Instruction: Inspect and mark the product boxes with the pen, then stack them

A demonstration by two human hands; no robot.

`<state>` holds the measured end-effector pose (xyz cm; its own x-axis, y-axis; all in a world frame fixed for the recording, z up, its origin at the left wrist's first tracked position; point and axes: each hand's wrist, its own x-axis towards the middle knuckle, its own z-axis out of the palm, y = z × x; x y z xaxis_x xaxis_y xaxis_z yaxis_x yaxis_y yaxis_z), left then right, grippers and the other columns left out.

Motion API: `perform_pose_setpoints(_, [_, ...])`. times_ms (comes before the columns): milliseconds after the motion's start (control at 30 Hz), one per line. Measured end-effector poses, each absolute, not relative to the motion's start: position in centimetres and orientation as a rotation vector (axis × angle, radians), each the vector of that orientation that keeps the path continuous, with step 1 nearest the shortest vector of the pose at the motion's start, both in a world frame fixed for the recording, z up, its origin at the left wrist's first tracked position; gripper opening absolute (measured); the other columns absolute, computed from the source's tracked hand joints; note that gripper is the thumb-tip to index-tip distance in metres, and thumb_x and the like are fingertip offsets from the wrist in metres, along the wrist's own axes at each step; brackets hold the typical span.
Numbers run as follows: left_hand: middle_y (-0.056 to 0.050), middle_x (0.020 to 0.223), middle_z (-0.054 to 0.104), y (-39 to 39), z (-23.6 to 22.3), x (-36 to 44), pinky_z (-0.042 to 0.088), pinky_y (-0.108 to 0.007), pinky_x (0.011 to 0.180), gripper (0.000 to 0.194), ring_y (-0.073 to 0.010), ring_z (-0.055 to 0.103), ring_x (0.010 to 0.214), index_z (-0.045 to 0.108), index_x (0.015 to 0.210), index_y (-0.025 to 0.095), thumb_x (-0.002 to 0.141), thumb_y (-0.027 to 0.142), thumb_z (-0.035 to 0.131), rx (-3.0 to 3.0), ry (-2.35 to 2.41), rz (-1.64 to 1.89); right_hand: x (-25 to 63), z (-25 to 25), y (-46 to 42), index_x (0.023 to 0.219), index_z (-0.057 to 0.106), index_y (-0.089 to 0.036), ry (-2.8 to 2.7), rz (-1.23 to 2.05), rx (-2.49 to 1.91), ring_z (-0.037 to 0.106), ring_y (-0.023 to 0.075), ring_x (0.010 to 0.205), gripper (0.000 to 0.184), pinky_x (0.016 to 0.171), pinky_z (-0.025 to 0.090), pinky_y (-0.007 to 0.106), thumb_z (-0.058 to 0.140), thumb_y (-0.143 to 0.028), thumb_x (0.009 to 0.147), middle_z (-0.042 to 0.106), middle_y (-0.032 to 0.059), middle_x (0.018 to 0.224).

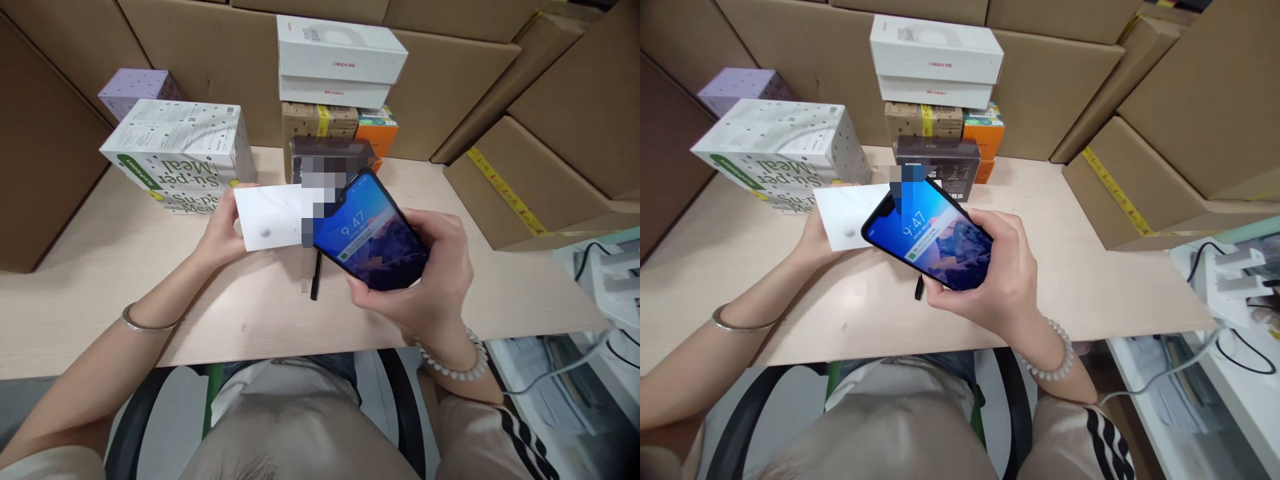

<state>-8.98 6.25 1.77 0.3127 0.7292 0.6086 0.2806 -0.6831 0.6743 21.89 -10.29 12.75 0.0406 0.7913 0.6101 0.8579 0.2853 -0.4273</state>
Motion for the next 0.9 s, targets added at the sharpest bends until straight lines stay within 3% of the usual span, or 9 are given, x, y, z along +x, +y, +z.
perform_pose_setpoints(100, [-0.015,0.15,0.063,6.3,1.6,-9.1,0.06,-0.063,0.113,0.116,-0.0378,0.066,0.133,0.052,0.148,0.024,0.055,0.068,0.105,2.171,0.851,1.279,22.9,11.9,-9.3,0.134,0.051,-0.031,-1.643,-0.028,-1.423,0.069,0.0436,0.121,0.075,0.101,0.06,0.064,0.08,-0.055,0.07,0.069,0.0139,0.125])
perform_pose_setpoints(233, [-0.014,0.149,0.063,5.9,1.7,-8.9,0.061,-0.064,0.112,0.118,-0.0411,0.067,0.137,0.052,0.148,0.033,0.051,0.076,0.102,2.173,0.858,1.307,26.3,10.1,-6.1,0.137,0.05,-0.027,-1.534,0.245,-1.446,0.07,0.0344,0.124,0.076,0.106,0.06,0.056,0.077,-0.059,0.074,0.066,0.0142,0.138])
perform_pose_setpoints(367, [-0.015,0.147,0.064,5.3,2.1,-8.9,0.062,-0.063,0.112,0.117,-0.0422,0.068,0.135,0.054,0.146,0.034,0.05,0.08,0.1,2.192,0.872,1.329,28.8,8.6,-3.2,0.131,0.057,-0.02,-1.539,0.27,-1.77,0.067,0.0398,0.128,0.075,0.111,0.054,0.058,0.077,-0.053,0.068,0.067,0.0199,0.137])
perform_pose_setpoints(533, [-0.015,0.141,0.068,4.8,2.4,-9.7,0.065,-0.062,0.108,0.105,-0.0417,0.069,0.133,0.055,0.143,0.03,0.059,0.071,0.101,2.152,0.935,1.379,27.5,7.1,-2.1,0.122,0.061,-0.02,-1.687,0.507,-1.936,0.068,0.0426,0.12,0.072,0.105,0.056,0.058,0.084,-0.049,0.06,0.072,0.0205,0.131])
perform_pose_setpoints(733, [-0.014,0.138,0.073,4.3,2.4,-9.9,0.071,-0.053,0.1,0.091,-0.0373,0.075,0.125,0.061,0.138,0.026,0.064,0.059,0.103,2.095,0.964,1.35,26.5,5.8,-1.7,0.118,0.063,-0.018,-1.885,0.543,-1.965,0.063,0.0464,0.129,0.065,0.109,0.052,0.063,0.08,-0.047,0.062,0.07,0.0213,0.128])
perform_pose_setpoints(900, [-0.014,0.126,0.078,4.1,2.5,-9.5,0.073,-0.055,0.095,0.074,-0.0353,0.08,0.111,0.066,0.128,0.023,0.071,0.058,0.099,2.051,0.998,1.28,27.0,5.7,-1.8,0.117,0.068,-0.017,-1.985,0.524,-2.002,0.061,0.0481,0.13,0.068,0.113,0.049,0.065,0.084,-0.057,0.065,0.069,0.0208,0.124])
